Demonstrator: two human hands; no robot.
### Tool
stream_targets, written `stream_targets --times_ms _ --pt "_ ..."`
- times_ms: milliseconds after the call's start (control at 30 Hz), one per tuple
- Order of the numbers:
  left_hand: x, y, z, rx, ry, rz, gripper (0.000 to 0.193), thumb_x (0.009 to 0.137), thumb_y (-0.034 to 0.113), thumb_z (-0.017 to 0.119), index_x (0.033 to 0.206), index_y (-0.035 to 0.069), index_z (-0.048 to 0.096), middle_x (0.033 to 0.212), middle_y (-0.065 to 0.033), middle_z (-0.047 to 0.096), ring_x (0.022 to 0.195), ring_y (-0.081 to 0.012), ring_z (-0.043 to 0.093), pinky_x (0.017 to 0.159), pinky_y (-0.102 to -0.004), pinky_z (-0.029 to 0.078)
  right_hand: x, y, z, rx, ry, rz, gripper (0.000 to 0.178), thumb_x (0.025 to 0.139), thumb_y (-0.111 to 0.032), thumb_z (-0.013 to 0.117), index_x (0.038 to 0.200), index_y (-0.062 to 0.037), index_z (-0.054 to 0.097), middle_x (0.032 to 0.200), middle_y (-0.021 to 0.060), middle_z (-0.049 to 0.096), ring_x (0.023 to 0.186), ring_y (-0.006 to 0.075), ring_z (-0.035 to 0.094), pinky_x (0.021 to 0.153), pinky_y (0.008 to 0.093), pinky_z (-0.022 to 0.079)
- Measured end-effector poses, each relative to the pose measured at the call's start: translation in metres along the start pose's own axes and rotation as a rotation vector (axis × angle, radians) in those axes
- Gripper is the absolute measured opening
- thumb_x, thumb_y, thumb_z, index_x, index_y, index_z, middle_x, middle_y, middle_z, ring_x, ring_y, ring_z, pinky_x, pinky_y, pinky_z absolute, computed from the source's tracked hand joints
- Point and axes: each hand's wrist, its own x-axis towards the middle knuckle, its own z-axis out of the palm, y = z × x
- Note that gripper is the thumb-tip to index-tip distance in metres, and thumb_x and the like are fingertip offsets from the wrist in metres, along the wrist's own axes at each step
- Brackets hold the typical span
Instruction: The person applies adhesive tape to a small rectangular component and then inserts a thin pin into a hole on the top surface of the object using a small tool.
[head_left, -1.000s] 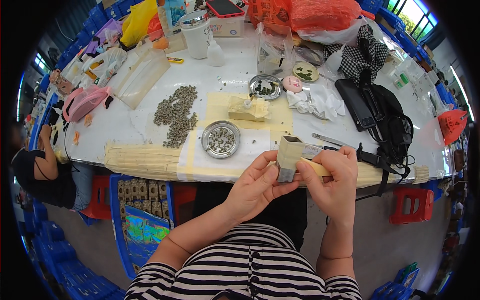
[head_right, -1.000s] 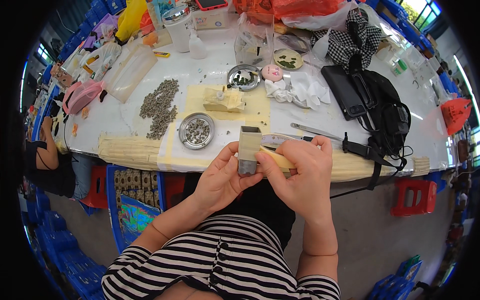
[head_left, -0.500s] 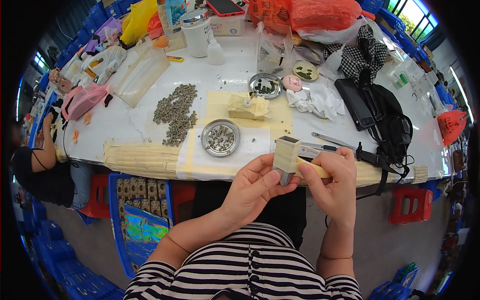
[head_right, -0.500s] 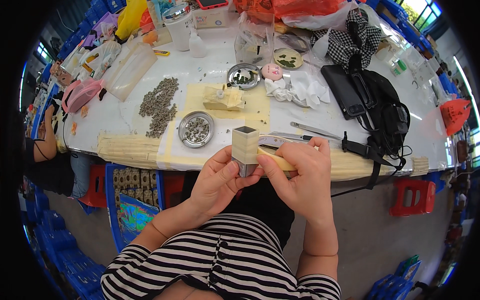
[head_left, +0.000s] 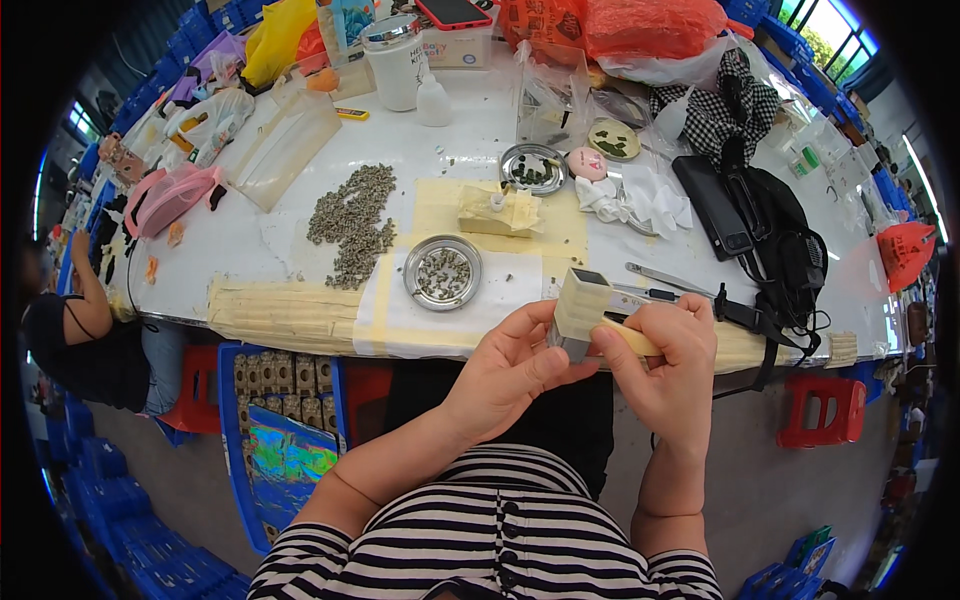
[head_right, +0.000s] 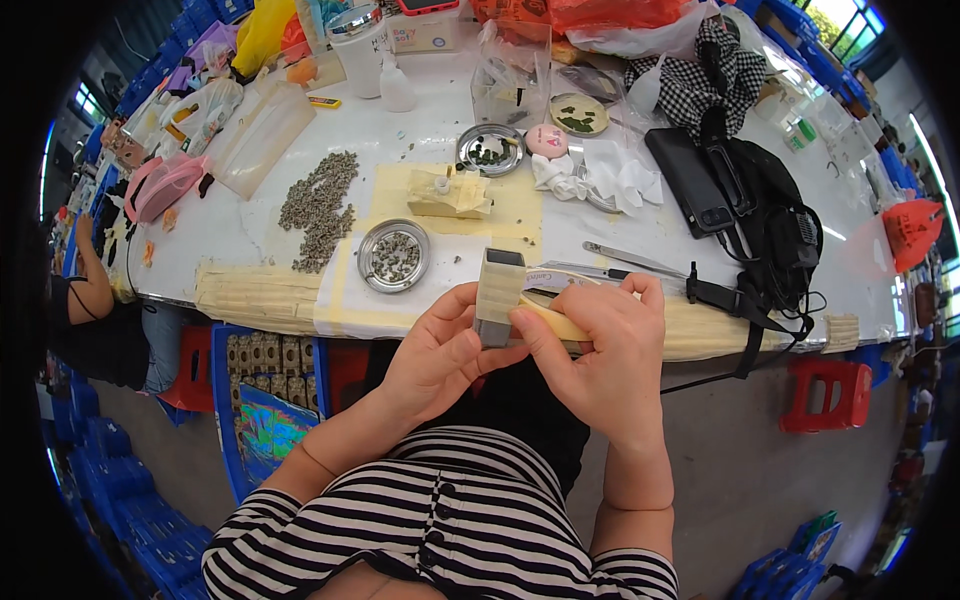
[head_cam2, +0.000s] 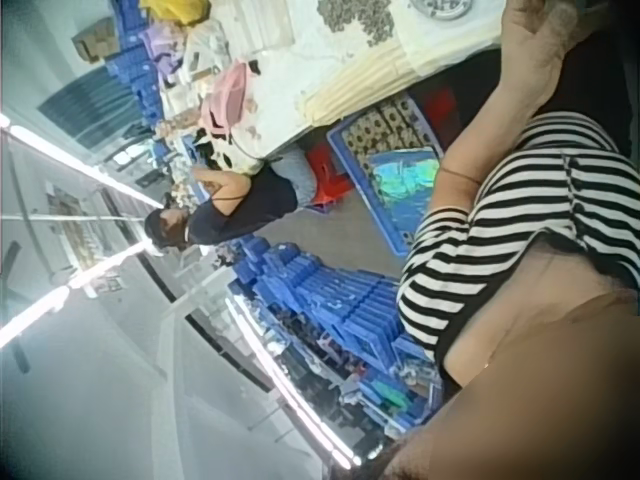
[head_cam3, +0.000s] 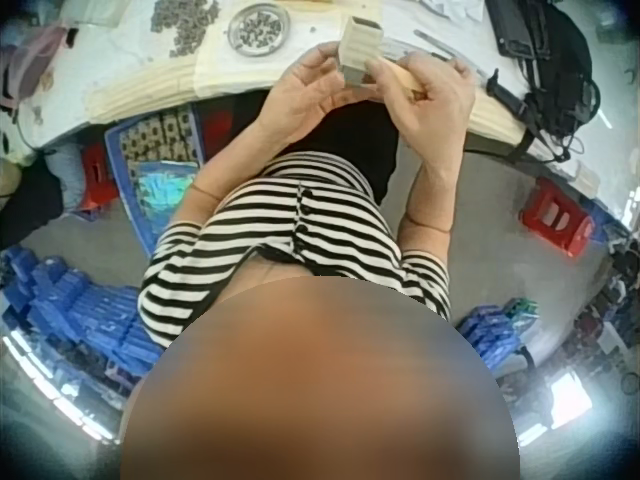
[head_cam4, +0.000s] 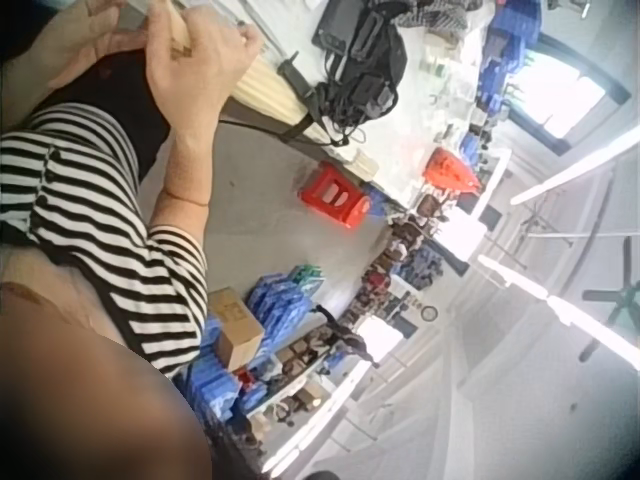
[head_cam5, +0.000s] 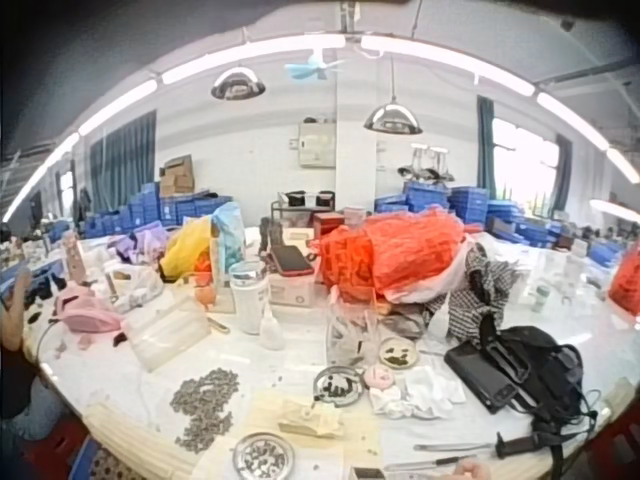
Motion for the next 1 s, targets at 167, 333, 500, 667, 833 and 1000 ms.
stream_targets --times_ms 167,333,500,667,833,1000 --pt "-0.001 0.004 -0.003 0.216 0.059 0.006 0.043 0.097 0.012 0.062 0.135 0.0 0.047 0.128 -0.014 0.059 0.116 -0.0217 0.061 0.102 -0.0411 0.051 0.001 0.0 -0.001 -0.049 -0.011 -0.031 0.03 0.081 -0.025 0.077 0.065 -0.0074 0.058 0.056 0.0021 0.05 0.052 0.0206 0.044 0.071 0.0348 0.029" --pt "-0.002 0.008 -0.004 0.053 0.081 -0.007 0.042 0.097 0.012 0.061 0.135 0.0 0.047 0.127 -0.0143 0.06 0.111 -0.0228 0.064 0.1 -0.0387 0.053 0.0 0.007 -0.003 0.068 -0.054 0.014 0.03 0.083 -0.025 0.075 0.065 -0.0078 0.058 0.054 0.0015 0.047 0.051 0.0196 0.041 0.07 0.0346 0.028" --pt "-0.003 0.001 -0.003 -0.11 0.031 -0.025 0.043 0.099 0.019 0.059 0.136 0.003 0.044 0.126 -0.0148 0.06 0.11 -0.0254 0.065 0.097 -0.0374 0.056 -0.001 0.013 0.002 0.106 -0.087 0.035 0.031 0.083 -0.025 0.075 0.064 -0.008 0.057 0.053 0.0 0.043 0.05 0.0187 0.036 0.069 0.0343 0.026" --pt "0.0 -0.005 -0.012 -0.262 -0.079 -0.097 0.041 0.102 0.017 0.053 0.14 0.007 0.041 0.128 -0.0134 0.06 0.112 -0.0239 0.064 0.099 -0.0374 0.053 -0.001 0.011 0.003 0.122 -0.07 0.044 0.029 0.08 -0.024 0.077 0.064 -0.0079 0.058 0.053 -0.0001 0.044 0.05 0.0189 0.036 0.069 0.0342 0.026" --pt "0.002 -0.003 -0.004 -0.118 -0.027 -0.05 0.039 0.102 0.017 0.053 0.138 0.004 0.043 0.129 -0.0121 0.059 0.117 -0.0223 0.06 0.102 -0.0376 0.051 0.0 0.003 -0.002 -0.005 -0.022 0.004 0.028 0.079 -0.023 0.078 0.065 -0.0076 0.06 0.055 0.0017 0.049 0.052 0.0206 0.042 0.07 0.0348 0.028" --pt "0.001 0.0 -0.003 0.317 0.014 0.071 0.04 0.099 0.01 0.058 0.135 0.0 0.044 0.128 -0.0133 0.059 0.118 -0.0214 0.06 0.102 -0.0393 0.051 -0.001 0.0 0.0 -0.075 -0.006 -0.031 0.027 0.08 -0.023 0.077 0.066 -0.0081 0.06 0.056 0.0024 0.05 0.053 0.0214 0.045 0.071 0.0355 0.029"
